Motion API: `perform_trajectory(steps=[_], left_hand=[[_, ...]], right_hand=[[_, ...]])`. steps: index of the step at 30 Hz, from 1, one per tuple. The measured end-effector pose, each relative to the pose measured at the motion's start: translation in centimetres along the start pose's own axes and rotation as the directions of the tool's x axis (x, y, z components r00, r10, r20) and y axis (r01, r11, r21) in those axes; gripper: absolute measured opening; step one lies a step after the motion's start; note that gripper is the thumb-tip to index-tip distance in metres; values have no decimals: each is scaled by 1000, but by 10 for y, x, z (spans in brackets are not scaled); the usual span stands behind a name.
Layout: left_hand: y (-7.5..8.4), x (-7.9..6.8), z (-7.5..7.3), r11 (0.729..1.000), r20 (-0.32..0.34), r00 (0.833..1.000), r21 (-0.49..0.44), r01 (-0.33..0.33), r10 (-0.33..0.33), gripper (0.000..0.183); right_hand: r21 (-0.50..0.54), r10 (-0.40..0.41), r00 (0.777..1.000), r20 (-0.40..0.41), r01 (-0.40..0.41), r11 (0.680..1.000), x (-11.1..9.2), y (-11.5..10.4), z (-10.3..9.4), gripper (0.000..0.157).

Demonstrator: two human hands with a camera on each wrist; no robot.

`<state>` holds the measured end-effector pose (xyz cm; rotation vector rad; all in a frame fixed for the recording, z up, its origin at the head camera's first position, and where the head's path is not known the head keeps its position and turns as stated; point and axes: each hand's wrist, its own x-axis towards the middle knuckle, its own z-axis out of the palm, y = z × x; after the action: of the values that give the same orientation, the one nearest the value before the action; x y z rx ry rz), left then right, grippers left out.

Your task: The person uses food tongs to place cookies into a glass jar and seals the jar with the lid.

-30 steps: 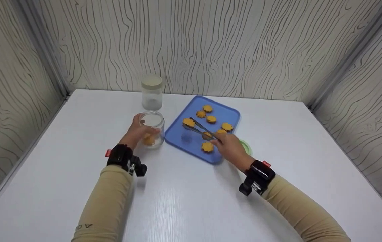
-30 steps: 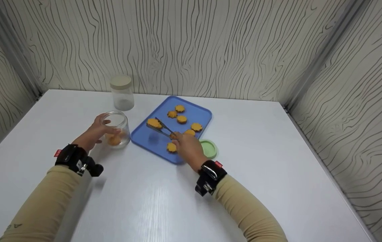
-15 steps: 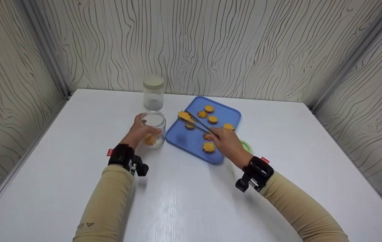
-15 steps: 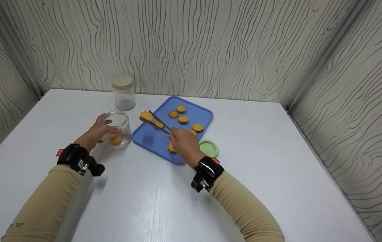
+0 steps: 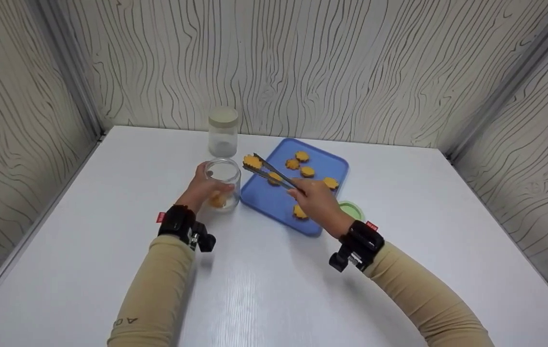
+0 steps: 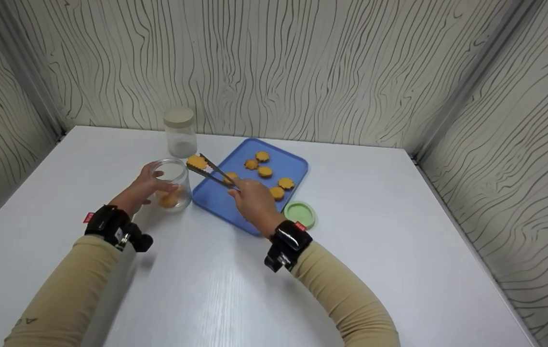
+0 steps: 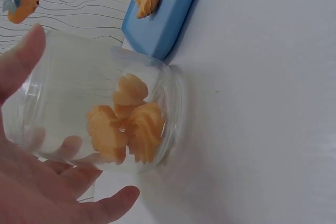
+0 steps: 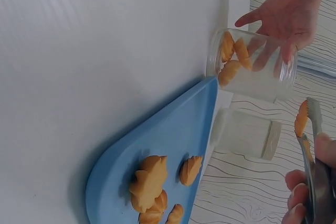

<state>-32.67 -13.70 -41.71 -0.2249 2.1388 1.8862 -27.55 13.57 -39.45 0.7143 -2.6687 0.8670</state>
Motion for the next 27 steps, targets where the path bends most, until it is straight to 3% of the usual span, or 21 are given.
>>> perform_trajectory(steps=[5,12,19,27], left_hand=[[0,1,1,1000,-7,1000,-2,2,-2,100],[1,-2,2,1000,-5,1000,-2,-15,15,98],[1,-3,2,1000,0,1000,17,-3,3,97],[-1,-1,1,1000,-1,1000,20,11,-11,98]], right_hand=[[-14,-27,1000,-8,26,1000,2,-4,4,31],[5,-20,998,58,20,1000,6,-12,10,37],[6,-60,998,33,60,998,11,-18,18,29],[15,-58,998,26,57,998,14,-22,23,30]])
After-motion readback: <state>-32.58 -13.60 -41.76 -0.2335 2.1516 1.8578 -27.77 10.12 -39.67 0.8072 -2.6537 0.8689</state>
